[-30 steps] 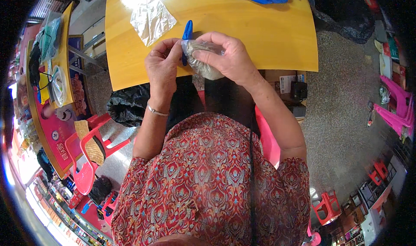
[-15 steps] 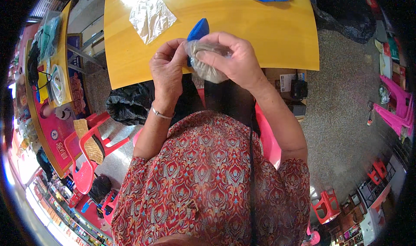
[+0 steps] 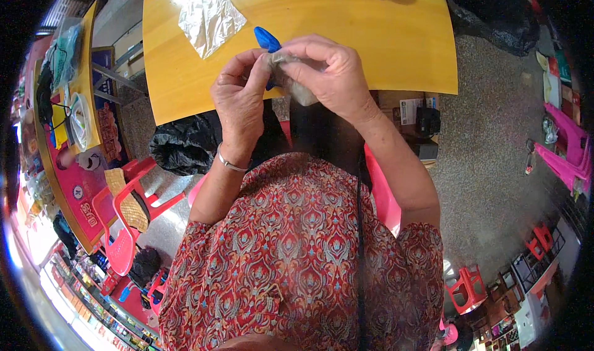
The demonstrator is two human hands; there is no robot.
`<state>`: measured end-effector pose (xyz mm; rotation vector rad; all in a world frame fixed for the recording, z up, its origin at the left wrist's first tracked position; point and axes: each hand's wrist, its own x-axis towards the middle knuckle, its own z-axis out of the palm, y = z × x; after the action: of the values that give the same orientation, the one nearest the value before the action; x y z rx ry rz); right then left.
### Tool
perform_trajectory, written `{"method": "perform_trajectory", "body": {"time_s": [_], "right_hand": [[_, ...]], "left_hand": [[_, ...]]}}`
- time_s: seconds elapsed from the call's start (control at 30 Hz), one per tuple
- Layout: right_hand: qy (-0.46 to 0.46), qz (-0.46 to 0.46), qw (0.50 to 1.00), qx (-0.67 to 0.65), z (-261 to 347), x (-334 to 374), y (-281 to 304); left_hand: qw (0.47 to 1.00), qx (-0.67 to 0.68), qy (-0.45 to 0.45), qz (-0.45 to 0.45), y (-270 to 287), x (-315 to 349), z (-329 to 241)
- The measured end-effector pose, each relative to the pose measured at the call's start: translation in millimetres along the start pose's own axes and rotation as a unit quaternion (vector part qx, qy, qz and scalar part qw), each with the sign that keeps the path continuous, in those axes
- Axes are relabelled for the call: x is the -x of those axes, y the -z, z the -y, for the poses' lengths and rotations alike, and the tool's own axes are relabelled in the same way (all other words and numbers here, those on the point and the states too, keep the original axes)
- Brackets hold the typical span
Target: The person sits at a yellow table and repeatedly stuffs small, clear plastic bags containing a granular substance into blue fabric pouches. They fold and pinch the open ends of the pouches to secure the contents, then place the finished items into a metal tin on the table.
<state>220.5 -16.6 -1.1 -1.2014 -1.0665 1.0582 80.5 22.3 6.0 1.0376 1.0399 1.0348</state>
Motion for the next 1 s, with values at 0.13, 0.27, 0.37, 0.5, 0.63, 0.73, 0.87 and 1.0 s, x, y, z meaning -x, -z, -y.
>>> {"method": "perform_trajectory", "body": {"time_s": [0.13,0.27,0.37,0.5,0.63,0.73,0.87,1.0], "right_hand": [[-0.027,-0.018,0.999,0.039,-1,0,6],[-0.008,-0.032,0.993,0.113,-2,-1,6],[0.003,-0.044,0.986,0.159,-3,-2,3],[-0.021,-0.046,0.983,0.174,-4,0,7],[0.095,-0.053,0.966,0.236,2,0,2],[0.145,-0.065,0.952,0.261,3,-1,0],[0.005,-0.069,0.983,0.172,4,1,2],[-0.008,-0.134,0.988,0.079,-6,-1,0]], "left_hand": [[0.999,-0.040,-0.005,-0.008,3,-3,2],[0.998,-0.056,-0.001,-0.015,1,-3,-2],[0.989,-0.115,-0.094,-0.006,2,0,13],[0.978,-0.158,-0.139,0.005,4,0,24],[0.960,-0.164,-0.226,0.021,3,-5,23],[0.934,-0.199,-0.294,0.039,1,-4,14],[0.902,-0.262,-0.335,0.080,2,-4,13],[0.903,-0.258,-0.320,0.121,3,-6,12]]}}
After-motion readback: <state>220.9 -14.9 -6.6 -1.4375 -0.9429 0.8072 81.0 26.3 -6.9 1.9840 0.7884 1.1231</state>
